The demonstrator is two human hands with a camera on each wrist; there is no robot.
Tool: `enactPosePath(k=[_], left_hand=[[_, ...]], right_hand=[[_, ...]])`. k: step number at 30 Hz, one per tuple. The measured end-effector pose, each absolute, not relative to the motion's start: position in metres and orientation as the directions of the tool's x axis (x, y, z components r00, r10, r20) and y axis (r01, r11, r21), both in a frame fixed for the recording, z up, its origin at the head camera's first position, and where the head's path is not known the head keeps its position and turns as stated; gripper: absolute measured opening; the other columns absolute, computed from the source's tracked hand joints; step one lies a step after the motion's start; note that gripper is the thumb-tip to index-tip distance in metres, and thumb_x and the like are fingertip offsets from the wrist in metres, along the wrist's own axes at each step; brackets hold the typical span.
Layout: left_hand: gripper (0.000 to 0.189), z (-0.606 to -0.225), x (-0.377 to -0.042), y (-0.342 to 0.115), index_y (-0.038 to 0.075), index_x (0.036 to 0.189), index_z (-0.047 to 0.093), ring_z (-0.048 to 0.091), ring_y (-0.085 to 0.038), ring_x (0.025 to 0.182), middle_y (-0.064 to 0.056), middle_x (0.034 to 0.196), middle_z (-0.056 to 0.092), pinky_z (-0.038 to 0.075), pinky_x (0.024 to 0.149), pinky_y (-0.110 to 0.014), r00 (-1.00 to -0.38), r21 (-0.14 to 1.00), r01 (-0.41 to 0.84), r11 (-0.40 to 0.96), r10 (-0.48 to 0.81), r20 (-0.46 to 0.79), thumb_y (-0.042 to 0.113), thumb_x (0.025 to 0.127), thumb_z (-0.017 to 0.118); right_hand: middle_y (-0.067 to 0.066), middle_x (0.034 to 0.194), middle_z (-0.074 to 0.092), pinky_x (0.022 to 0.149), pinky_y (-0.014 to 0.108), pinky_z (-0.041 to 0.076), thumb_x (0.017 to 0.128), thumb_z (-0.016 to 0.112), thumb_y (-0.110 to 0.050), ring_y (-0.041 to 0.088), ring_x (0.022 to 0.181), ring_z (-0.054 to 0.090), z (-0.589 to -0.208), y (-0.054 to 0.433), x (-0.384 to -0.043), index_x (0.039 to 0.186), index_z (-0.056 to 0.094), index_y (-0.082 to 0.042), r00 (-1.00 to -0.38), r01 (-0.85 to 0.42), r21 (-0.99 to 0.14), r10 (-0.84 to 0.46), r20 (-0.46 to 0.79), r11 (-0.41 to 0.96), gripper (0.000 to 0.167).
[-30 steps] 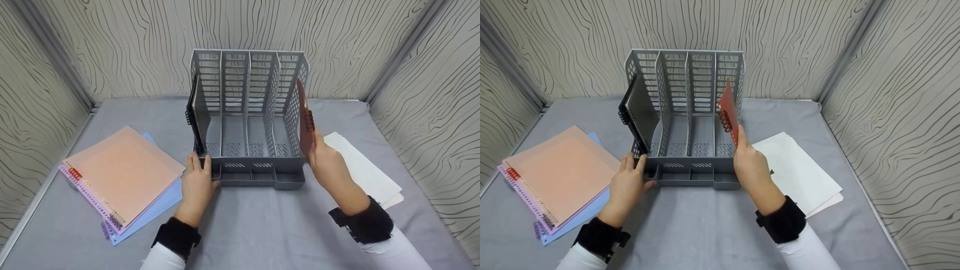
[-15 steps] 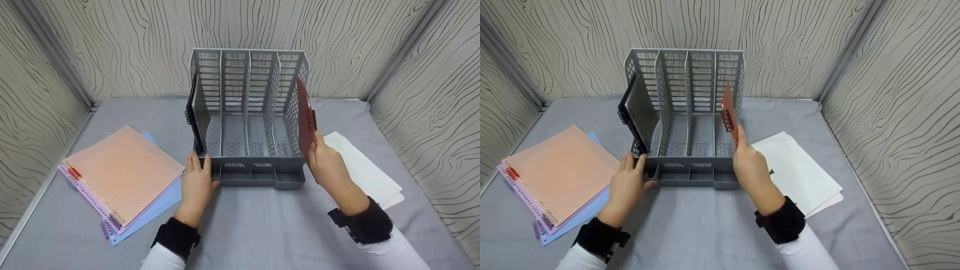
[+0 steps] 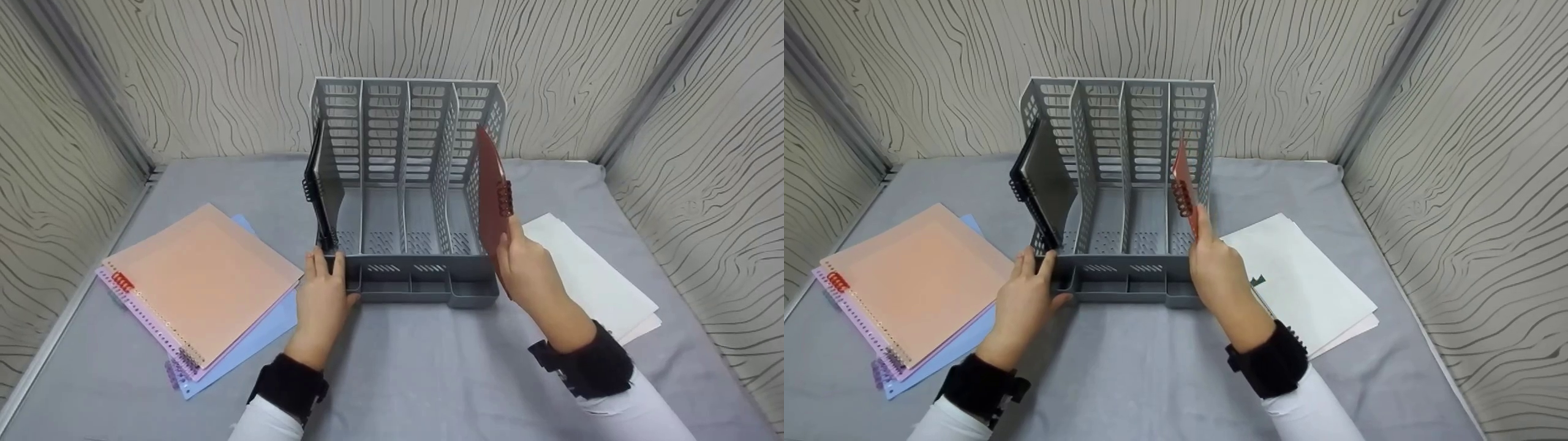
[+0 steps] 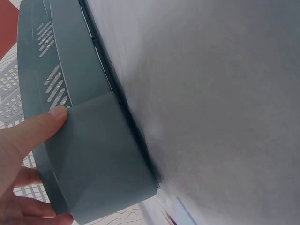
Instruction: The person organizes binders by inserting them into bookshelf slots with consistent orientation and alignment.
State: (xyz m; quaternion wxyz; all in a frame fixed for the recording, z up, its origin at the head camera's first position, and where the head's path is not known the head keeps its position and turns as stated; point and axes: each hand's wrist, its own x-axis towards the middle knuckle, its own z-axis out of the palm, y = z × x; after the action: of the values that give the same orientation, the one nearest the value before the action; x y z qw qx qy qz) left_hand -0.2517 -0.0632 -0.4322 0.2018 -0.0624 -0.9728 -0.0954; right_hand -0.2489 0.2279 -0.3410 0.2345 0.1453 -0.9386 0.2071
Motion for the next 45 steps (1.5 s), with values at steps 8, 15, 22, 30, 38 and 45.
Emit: enactPosePath(k=[8, 15, 22, 30, 38, 45], left_hand=[[0.082, -0.432, -0.251, -0.064, 0.001, 0.127, 0.055, 0.044, -0.045, 0.12, -0.035, 0.13, 0.043, 0.053, 0.074, -0.045, -0.909, 0.162, 0.162, 0.974, 0.083, 0.408, 0.04, 0.061, 0.085], [0.083, -0.431, -0.25, -0.065, 0.001, 0.127, 0.055, 0.045, -0.045, 0.119, -0.035, 0.129, 0.044, 0.054, 0.074, -0.044, -0.899, 0.147, 0.178, 0.973, 0.101, 0.427, 0.039, 0.061, 0.086], [0.083, -0.431, -0.251, -0.065, 0.001, 0.127, 0.054, 0.045, -0.045, 0.119, -0.035, 0.129, 0.044, 0.054, 0.074, -0.044, -0.903, 0.153, 0.177, 0.972, 0.098, 0.419, 0.039, 0.061, 0.085], [0.082, -0.433, -0.251, -0.065, 0.002, 0.126, 0.055, 0.046, -0.045, 0.118, -0.034, 0.129, 0.044, 0.054, 0.073, -0.045, -0.901, 0.152, 0.172, 0.973, 0.093, 0.423, 0.039, 0.06, 0.086], [0.082, -0.433, -0.252, -0.066, 0.002, 0.127, 0.055, 0.044, -0.044, 0.12, -0.034, 0.13, 0.043, 0.054, 0.074, -0.044, -0.905, 0.146, 0.166, 0.975, 0.092, 0.415, 0.04, 0.061, 0.085], [0.082, -0.433, -0.251, -0.064, 0.001, 0.126, 0.055, 0.044, -0.045, 0.12, -0.035, 0.13, 0.043, 0.052, 0.079, -0.045, -0.9, 0.164, 0.173, 0.971, 0.088, 0.428, 0.039, 0.06, 0.086]], right_hand=[[0.028, 0.078, 0.062, 0.049, 0.047, 0.05, 0.098, 0.038, -0.011, 0.038, 0.061, 0.062, -0.341, 0.219, -0.248, 0.12, 0.039, 0.006, -0.849, -0.378, -0.349, -0.171, 0.5, 0.858, 0.028], [0.028, 0.088, 0.064, 0.056, 0.045, 0.052, 0.097, 0.039, -0.005, 0.036, 0.068, 0.064, -0.344, 0.211, -0.248, 0.124, 0.038, 0.008, -0.858, -0.398, -0.391, -0.186, 0.478, 0.83, 0.03], [0.026, 0.083, 0.064, 0.054, 0.044, 0.051, 0.097, 0.04, -0.008, 0.032, 0.062, 0.061, -0.347, 0.201, -0.249, 0.126, 0.038, 0.007, -0.841, -0.428, -0.386, -0.204, 0.501, 0.818, 0.032], [0.028, 0.091, 0.064, 0.057, 0.043, 0.053, 0.098, 0.039, -0.01, 0.035, 0.07, 0.064, -0.349, 0.192, -0.248, 0.122, 0.04, 0.006, -0.857, -0.418, -0.423, -0.196, 0.476, 0.803, 0.029], [0.028, 0.086, 0.064, 0.059, 0.048, 0.053, 0.096, 0.043, -0.008, 0.039, 0.075, 0.065, -0.352, 0.185, -0.248, 0.118, 0.044, 0.009, -0.82, -0.444, -0.377, -0.198, 0.538, 0.813, 0.027], [0.022, 0.076, 0.063, 0.047, 0.042, 0.049, 0.094, 0.043, -0.006, 0.032, 0.058, 0.061, -0.355, 0.177, -0.249, 0.119, 0.045, 0.008, -0.763, -0.486, -0.317, -0.218, 0.609, 0.815, 0.029]])
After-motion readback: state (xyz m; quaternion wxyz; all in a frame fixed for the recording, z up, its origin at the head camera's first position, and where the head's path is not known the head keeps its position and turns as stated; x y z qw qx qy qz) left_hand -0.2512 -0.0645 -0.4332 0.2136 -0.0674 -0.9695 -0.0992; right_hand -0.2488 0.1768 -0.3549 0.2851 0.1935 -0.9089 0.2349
